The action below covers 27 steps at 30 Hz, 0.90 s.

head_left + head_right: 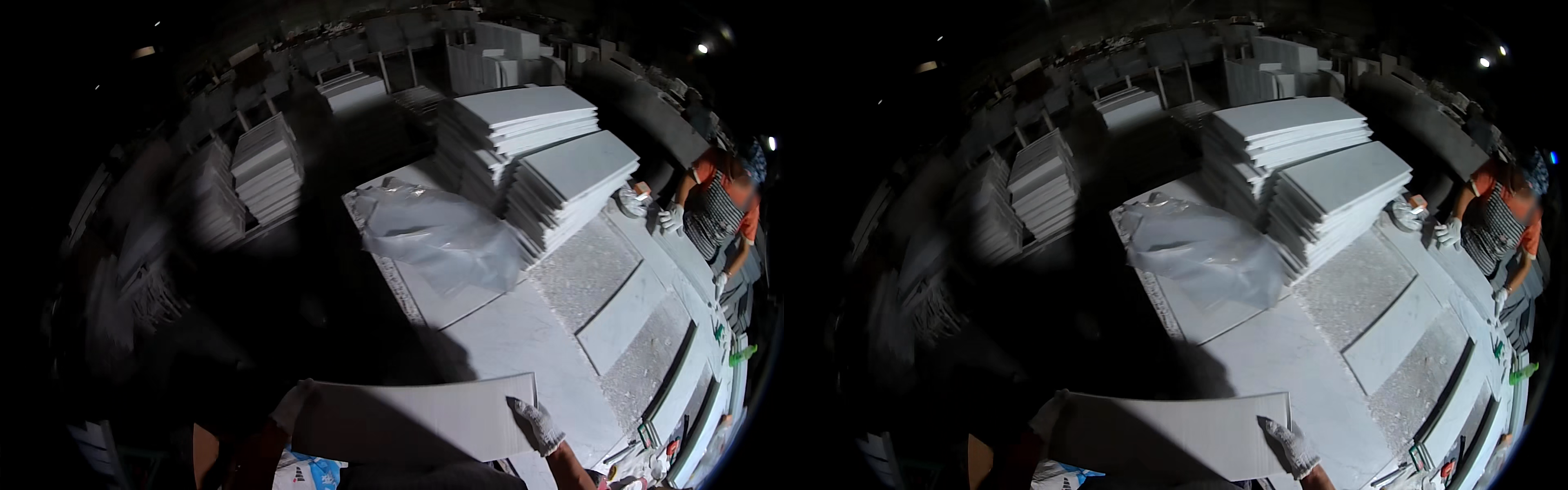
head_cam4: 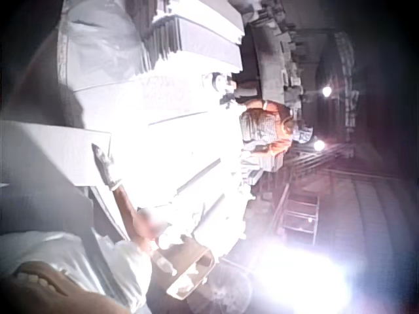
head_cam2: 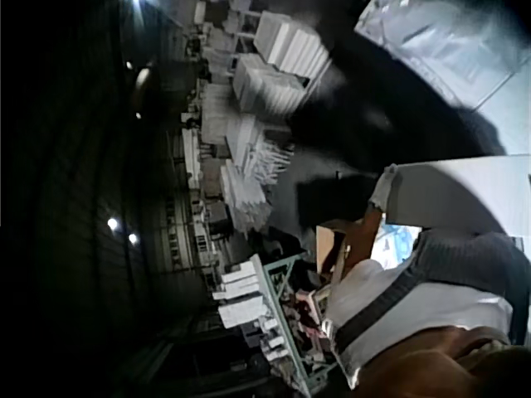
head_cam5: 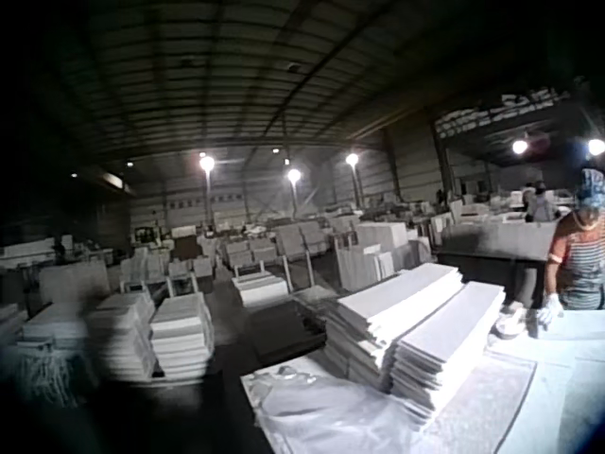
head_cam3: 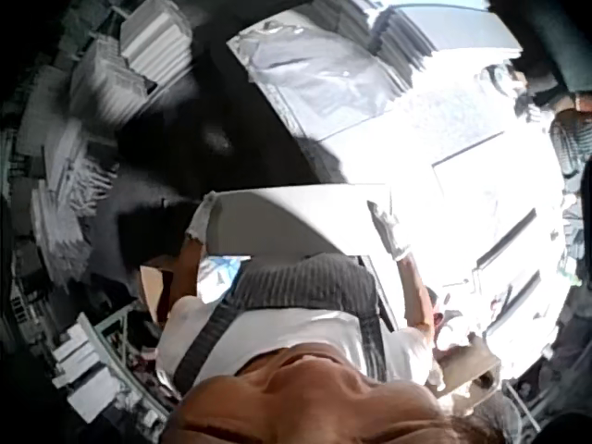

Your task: The person repeatedly picks up white rectangular panels from a table, places them into a cardboard box, and stacks them on a nearby rack. The person also uses a red tape dispenser to apply tape to the panels. A coworker is visible across the table performing similar tasks.

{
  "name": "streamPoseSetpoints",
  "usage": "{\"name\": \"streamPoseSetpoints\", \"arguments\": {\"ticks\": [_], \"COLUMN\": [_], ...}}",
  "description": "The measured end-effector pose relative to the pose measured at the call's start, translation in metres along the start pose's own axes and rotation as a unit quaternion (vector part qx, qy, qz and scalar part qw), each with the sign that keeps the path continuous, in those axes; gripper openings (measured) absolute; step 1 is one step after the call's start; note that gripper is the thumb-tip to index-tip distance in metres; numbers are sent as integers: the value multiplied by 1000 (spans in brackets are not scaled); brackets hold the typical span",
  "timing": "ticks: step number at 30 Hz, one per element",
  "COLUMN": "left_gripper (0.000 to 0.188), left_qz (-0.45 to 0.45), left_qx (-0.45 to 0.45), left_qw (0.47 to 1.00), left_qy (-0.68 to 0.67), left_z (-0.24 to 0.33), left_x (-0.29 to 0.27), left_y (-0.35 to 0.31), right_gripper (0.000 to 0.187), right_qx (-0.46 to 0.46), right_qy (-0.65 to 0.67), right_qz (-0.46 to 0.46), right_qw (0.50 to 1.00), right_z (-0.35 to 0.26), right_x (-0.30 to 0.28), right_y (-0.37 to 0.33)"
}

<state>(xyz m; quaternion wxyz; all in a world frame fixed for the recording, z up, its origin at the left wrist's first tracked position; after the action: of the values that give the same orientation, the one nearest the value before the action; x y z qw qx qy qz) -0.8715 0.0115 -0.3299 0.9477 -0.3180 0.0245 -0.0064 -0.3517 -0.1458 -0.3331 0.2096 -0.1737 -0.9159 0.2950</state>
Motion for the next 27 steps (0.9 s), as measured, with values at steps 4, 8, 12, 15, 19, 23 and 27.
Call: {"name": "streamPoseSetpoints", "arguments": {"ticks": [4, 8, 12, 15, 19, 23, 27], "left_gripper": [45, 45, 44, 44, 44, 44, 44], "left_qz": [63, 94, 137, 155, 172, 177, 179], "left_qx": [4, 9, 14, 12, 13, 32, 87], "left_qw": [996, 990, 984, 979, 972, 967, 960], "left_qy": [-67, -101, -117, -131, -157, -178, -199], "left_z": [6, 35, 75, 96, 119, 156, 214], "left_x": [-55, -116, -179, -208, -227, -240, -235], "left_y": [7, 41, 60, 79, 116, 163, 215], "right_gripper": [55, 81, 54, 83, 122, 88, 49], "right_qx": [-5, -12, -115, -122, -138, -100, -25], "right_qy": [-109, -148, 16, 24, 0, -37, -112], "right_qz": [-50, -106, -209, -264, -319, -305, -234], "right_qw": [993, 983, 971, 957, 938, 946, 966], "right_z": [-36, -50, -74, -101, -130, -135, -143], "right_x": [90, 183, 284, 338, 382, 420, 446], "right_y": [51, 115, 133, 155, 193, 264, 367]}}
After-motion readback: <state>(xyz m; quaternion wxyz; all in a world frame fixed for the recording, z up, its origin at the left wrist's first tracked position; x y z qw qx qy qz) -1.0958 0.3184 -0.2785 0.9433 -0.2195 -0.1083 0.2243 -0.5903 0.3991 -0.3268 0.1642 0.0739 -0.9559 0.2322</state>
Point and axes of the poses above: each hand's wrist, its own y-axis towards the middle knuckle, its own x-axis out of the palm, z = x × y, the point moved 1 cm from there along y, towards the middle knuckle, and after that the axes turned 8 degrees about z, right-handed, at the moved point
